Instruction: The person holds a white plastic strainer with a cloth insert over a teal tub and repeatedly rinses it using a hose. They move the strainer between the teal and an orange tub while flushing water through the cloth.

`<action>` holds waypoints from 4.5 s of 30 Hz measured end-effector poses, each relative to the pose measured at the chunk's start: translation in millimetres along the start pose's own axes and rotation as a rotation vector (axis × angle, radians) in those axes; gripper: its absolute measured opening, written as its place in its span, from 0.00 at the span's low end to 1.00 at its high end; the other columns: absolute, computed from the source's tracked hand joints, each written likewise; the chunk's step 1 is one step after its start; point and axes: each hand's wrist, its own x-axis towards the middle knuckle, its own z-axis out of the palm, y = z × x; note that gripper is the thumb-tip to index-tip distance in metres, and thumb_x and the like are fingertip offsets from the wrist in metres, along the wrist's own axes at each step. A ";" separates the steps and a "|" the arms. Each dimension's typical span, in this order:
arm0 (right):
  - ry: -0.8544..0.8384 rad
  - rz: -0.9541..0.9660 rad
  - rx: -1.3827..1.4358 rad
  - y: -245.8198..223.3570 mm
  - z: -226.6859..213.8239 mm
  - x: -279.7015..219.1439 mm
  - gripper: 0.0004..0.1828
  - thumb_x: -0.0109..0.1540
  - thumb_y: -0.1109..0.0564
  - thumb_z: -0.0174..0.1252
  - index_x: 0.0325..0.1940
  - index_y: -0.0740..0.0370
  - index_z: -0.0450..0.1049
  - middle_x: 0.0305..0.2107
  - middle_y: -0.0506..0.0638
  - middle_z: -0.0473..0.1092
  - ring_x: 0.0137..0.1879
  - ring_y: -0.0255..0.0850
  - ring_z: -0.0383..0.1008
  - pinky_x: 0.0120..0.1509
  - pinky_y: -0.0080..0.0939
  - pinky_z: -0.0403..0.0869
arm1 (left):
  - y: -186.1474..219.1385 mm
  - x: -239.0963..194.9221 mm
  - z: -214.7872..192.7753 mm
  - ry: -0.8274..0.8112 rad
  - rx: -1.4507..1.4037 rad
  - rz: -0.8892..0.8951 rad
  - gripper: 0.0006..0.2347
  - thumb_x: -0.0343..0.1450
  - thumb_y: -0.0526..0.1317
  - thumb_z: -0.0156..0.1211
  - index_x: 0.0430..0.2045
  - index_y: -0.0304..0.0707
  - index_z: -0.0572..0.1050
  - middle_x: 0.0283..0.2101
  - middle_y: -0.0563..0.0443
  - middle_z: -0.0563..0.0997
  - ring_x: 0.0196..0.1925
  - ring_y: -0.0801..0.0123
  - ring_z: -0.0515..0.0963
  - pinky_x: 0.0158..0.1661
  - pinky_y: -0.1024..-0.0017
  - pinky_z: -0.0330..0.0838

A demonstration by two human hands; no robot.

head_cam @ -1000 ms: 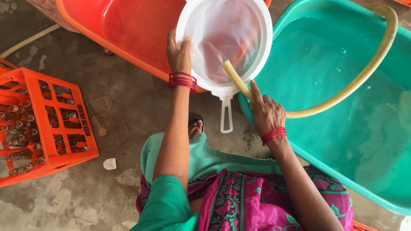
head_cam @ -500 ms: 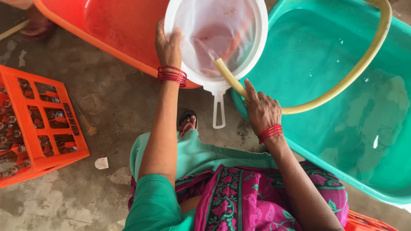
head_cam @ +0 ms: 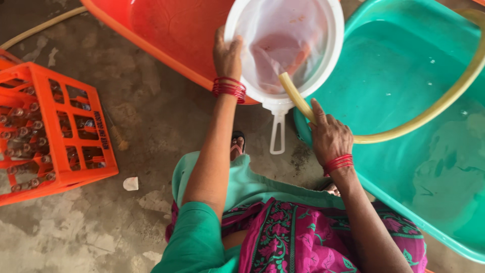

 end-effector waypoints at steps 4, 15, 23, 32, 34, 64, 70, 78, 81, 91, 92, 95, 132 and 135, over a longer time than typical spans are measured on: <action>0.010 -0.003 0.018 -1.5 -0.1 -0.8 0.34 0.65 0.52 0.61 0.75 0.47 0.62 0.31 0.53 0.73 0.37 0.53 0.76 0.43 0.55 0.72 | 29.1 -8.9 14.4 0.048 0.075 0.009 0.13 0.72 0.34 0.56 0.52 0.33 0.72 0.46 0.44 0.82 0.46 0.64 0.83 0.49 0.66 0.78; 0.014 -0.037 0.010 -1.8 0.2 -3.2 0.36 0.64 0.56 0.62 0.76 0.47 0.63 0.33 0.53 0.73 0.37 0.53 0.75 0.42 0.56 0.72 | 56.1 -21.6 27.4 0.099 0.085 0.022 0.13 0.73 0.36 0.53 0.53 0.40 0.73 0.50 0.46 0.83 0.49 0.62 0.83 0.52 0.65 0.78; -0.004 -0.026 0.010 -1.6 -3.1 -3.5 0.35 0.64 0.55 0.63 0.75 0.48 0.64 0.34 0.53 0.74 0.37 0.53 0.76 0.43 0.55 0.73 | 39.0 -10.6 19.1 0.132 0.186 -0.050 0.14 0.71 0.36 0.52 0.51 0.41 0.73 0.48 0.46 0.83 0.48 0.59 0.84 0.51 0.63 0.77; -0.012 -0.021 0.044 -2.6 -5.7 -7.2 0.33 0.65 0.55 0.62 0.75 0.50 0.64 0.37 0.54 0.75 0.40 0.54 0.77 0.45 0.55 0.74 | -7.7 0.1 8.8 0.112 0.110 -0.009 0.13 0.70 0.36 0.54 0.49 0.34 0.73 0.43 0.41 0.84 0.44 0.56 0.85 0.48 0.61 0.79; 0.006 -0.031 0.047 -3.0 -6.8 -8.4 0.34 0.65 0.56 0.61 0.76 0.50 0.64 0.39 0.55 0.76 0.43 0.55 0.78 0.47 0.56 0.74 | -16.9 2.8 7.4 0.123 0.076 -0.106 0.15 0.68 0.36 0.54 0.48 0.32 0.72 0.42 0.40 0.82 0.41 0.56 0.84 0.44 0.61 0.79; -0.052 -0.070 0.037 -11.6 -6.6 -6.3 0.27 0.74 0.47 0.52 0.78 0.48 0.60 0.39 0.58 0.77 0.39 0.58 0.78 0.41 0.57 0.73 | -75.5 15.1 8.9 -0.104 0.711 -0.133 0.18 0.76 0.49 0.41 0.28 0.32 0.73 0.21 0.39 0.79 0.25 0.49 0.81 0.28 0.56 0.76; -0.084 -0.034 0.049 -9.9 -5.8 -7.8 0.27 0.73 0.47 0.52 0.78 0.48 0.60 0.37 0.58 0.77 0.40 0.58 0.78 0.41 0.58 0.73 | -69.7 16.0 10.0 -0.179 0.929 -0.018 0.18 0.77 0.47 0.36 0.31 0.33 0.73 0.22 0.40 0.77 0.26 0.50 0.81 0.28 0.57 0.77; -0.091 -0.028 0.046 -13.9 -8.6 -6.9 0.28 0.73 0.49 0.52 0.78 0.48 0.60 0.39 0.58 0.77 0.41 0.58 0.78 0.42 0.58 0.74 | -11.2 9.8 10.4 -0.034 0.549 -0.401 0.19 0.72 0.52 0.45 0.38 0.32 0.74 0.30 0.35 0.84 0.34 0.43 0.85 0.40 0.50 0.79; -0.079 -0.039 0.047 -13.4 -9.3 -8.6 0.28 0.73 0.49 0.53 0.78 0.48 0.61 0.40 0.59 0.77 0.41 0.59 0.78 0.43 0.58 0.74 | -7.1 11.8 10.4 -0.003 0.613 -0.353 0.21 0.68 0.51 0.50 0.49 0.35 0.70 0.42 0.33 0.83 0.44 0.40 0.83 0.46 0.50 0.77; -0.135 0.000 -0.023 -10.4 -4.8 -7.4 0.26 0.73 0.47 0.50 0.76 0.48 0.62 0.36 0.63 0.77 0.41 0.64 0.78 0.43 0.63 0.73 | 17.2 3.8 -5.9 0.010 0.549 -0.299 0.31 0.64 0.54 0.60 0.57 0.32 0.64 0.43 0.35 0.84 0.47 0.47 0.85 0.50 0.57 0.77; -0.149 0.020 -0.016 -10.9 -3.8 -7.1 0.25 0.73 0.47 0.49 0.75 0.48 0.62 0.36 0.63 0.77 0.40 0.64 0.78 0.44 0.63 0.73 | 24.0 2.0 -13.9 0.000 0.521 -0.338 0.32 0.64 0.54 0.60 0.57 0.33 0.63 0.38 0.37 0.86 0.44 0.48 0.86 0.50 0.58 0.78; -0.190 0.063 -0.006 -14.2 -0.1 -15.1 0.24 0.73 0.47 0.47 0.74 0.47 0.62 0.34 0.63 0.77 0.40 0.64 0.78 0.44 0.64 0.73 | 40.5 -10.8 -48.6 0.304 0.351 -0.100 0.20 0.69 0.50 0.62 0.45 0.31 0.75 0.41 0.40 0.86 0.47 0.51 0.87 0.47 0.58 0.80; -0.244 -0.004 -0.138 -15.4 -0.3 20.2 0.23 0.74 0.42 0.44 0.71 0.51 0.64 0.39 0.69 0.75 0.46 0.72 0.74 0.49 0.70 0.71 | 54.3 -115.0 28.5 0.603 0.509 -0.636 0.37 0.60 0.45 0.66 0.65 0.34 0.58 0.55 0.22 0.70 0.58 0.30 0.69 0.49 0.36 0.64; -0.232 -0.013 -0.079 -18.7 2.0 26.8 0.23 0.73 0.43 0.44 0.70 0.50 0.64 0.36 0.66 0.76 0.45 0.69 0.76 0.50 0.68 0.72 | 59.1 -103.9 19.8 0.531 0.520 -0.159 0.30 0.66 0.39 0.59 0.66 0.37 0.61 0.56 0.28 0.72 0.58 0.37 0.72 0.54 0.47 0.67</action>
